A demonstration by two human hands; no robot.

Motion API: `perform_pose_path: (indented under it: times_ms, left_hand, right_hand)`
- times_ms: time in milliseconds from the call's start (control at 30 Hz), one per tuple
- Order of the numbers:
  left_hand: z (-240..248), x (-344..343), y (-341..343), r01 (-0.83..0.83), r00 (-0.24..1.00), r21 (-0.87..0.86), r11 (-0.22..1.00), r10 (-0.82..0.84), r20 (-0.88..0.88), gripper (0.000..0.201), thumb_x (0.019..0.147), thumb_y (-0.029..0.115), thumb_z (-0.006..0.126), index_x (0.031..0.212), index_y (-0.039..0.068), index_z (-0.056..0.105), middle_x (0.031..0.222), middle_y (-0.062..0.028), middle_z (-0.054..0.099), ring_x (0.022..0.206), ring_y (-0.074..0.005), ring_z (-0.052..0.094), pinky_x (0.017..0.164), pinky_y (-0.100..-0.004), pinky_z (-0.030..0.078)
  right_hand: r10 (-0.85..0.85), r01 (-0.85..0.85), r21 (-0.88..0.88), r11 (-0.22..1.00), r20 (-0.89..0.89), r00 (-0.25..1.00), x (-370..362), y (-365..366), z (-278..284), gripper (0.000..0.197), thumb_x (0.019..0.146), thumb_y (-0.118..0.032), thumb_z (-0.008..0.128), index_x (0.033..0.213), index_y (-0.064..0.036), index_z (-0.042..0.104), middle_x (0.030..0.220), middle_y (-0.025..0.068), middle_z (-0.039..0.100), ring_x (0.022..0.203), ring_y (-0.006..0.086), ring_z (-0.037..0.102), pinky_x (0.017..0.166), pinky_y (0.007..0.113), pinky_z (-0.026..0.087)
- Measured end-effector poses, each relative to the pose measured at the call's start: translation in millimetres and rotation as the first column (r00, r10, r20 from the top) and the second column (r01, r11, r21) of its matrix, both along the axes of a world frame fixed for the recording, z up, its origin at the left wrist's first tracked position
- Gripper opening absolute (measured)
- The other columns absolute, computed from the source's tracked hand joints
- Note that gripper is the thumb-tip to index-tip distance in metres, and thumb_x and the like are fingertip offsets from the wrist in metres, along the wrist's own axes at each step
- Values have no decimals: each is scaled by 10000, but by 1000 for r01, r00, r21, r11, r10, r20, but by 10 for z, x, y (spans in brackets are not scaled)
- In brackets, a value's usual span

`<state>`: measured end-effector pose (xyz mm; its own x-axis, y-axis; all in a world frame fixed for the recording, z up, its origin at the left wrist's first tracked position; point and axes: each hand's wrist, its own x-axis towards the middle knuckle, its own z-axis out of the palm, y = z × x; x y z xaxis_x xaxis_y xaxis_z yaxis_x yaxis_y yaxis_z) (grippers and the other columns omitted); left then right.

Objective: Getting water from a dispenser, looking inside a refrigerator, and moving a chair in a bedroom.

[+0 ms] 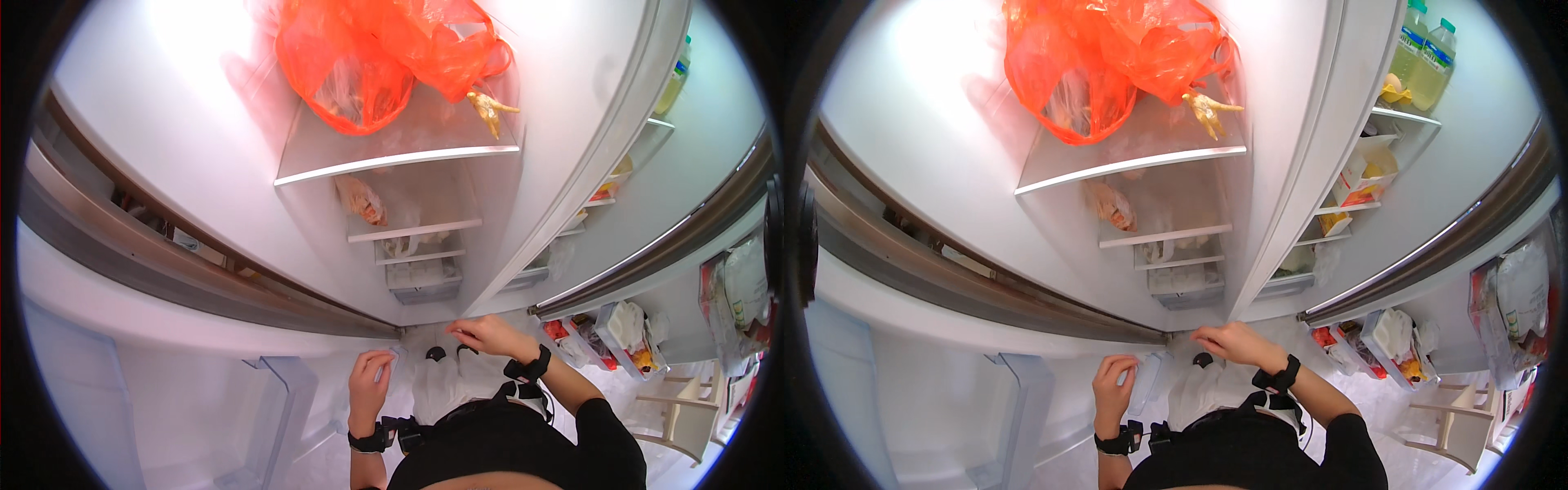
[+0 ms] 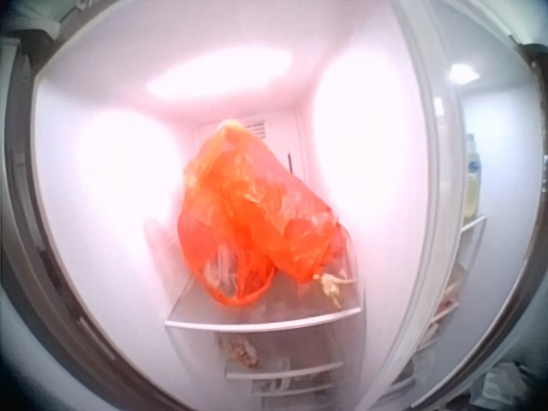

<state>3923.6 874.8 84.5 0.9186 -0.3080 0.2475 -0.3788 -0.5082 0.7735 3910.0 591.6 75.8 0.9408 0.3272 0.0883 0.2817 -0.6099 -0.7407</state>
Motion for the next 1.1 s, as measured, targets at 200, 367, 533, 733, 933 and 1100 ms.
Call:
perform_pose_path:
  times_ms: [200, 367, 533, 733, 933, 1100]
  left_hand:
    - [-53, -18, 103, -80, 997, -117, 990, 81, 0, 312, 739, -169, 485, 853, 33, 693, 1058, -113, 612, 952, -261, 629, 795, -336, 525]
    - [-106, -25, 149, -66, 997, -94, 993, 68, 23, 407, 671, -211, 397, 820, 22, 695, 1081, -127, 584, 1042, -281, 610, 838, -350, 527]
    - [-93, -16, 154, -19, 999, -144, 989, 15, -28, 374, 671, -216, 385, 783, 28, 646, 1021, -106, 538, 1110, -321, 582, 962, -429, 474]
    - [-178, 28, 244, 62, 998, 97, 993, -64, 25, 285, 726, -155, 449, 818, 59, 614, 999, -84, 549, 1086, -304, 592, 1087, -543, 284]
    - [-315, 24, 226, 65, 998, 90, 994, -67, 21, 140, 803, -4, 608, 908, 89, 606, 923, -48, 606, 984, -233, 609, 1074, -548, 278]
    - [-207, -16, 222, 147, 980, 220, 964, -172, 100, 138, 802, 66, 676, 927, 92, 624, 926, -39, 628, 930, -227, 606, 1066, -523, 301]
  right_hand:
    - [-11, 10, -14, 1000, -37, 999, 26, -7, 7, 198, 916, -208, 561, 1086, -136, 633, 730, 102, 662, 626, 299, 637, 574, 359, 500]
    - [-28, 26, -36, 999, -57, 998, 42, 15, -74, 198, 909, -196, 569, 1086, -143, 637, 724, 97, 660, 618, 290, 636, 566, 358, 494]
    - [-88, 89, 19, 996, -51, 995, 10, 18, -129, 188, 896, -189, 576, 1068, -142, 638, 727, 100, 660, 627, 307, 634, 573, 369, 498]
    - [-198, 200, 21, 980, -78, 977, -148, 21, -113, 181, 884, -182, 580, 1047, -123, 634, 761, 116, 670, 666, 321, 643, 600, 383, 508]
    - [-320, 324, 4, 946, -160, 934, -460, 9, -223, 171, 888, -175, 581, 1039, -110, 628, 771, 117, 672, 679, 304, 653, 619, 379, 513]
    - [-488, 512, 60, 857, -228, 843, -833, -109, -274, 254, 908, -163, 579, 1157, -116, 587, 814, 116, 632, 628, 224, 610, 615, 327, 491]
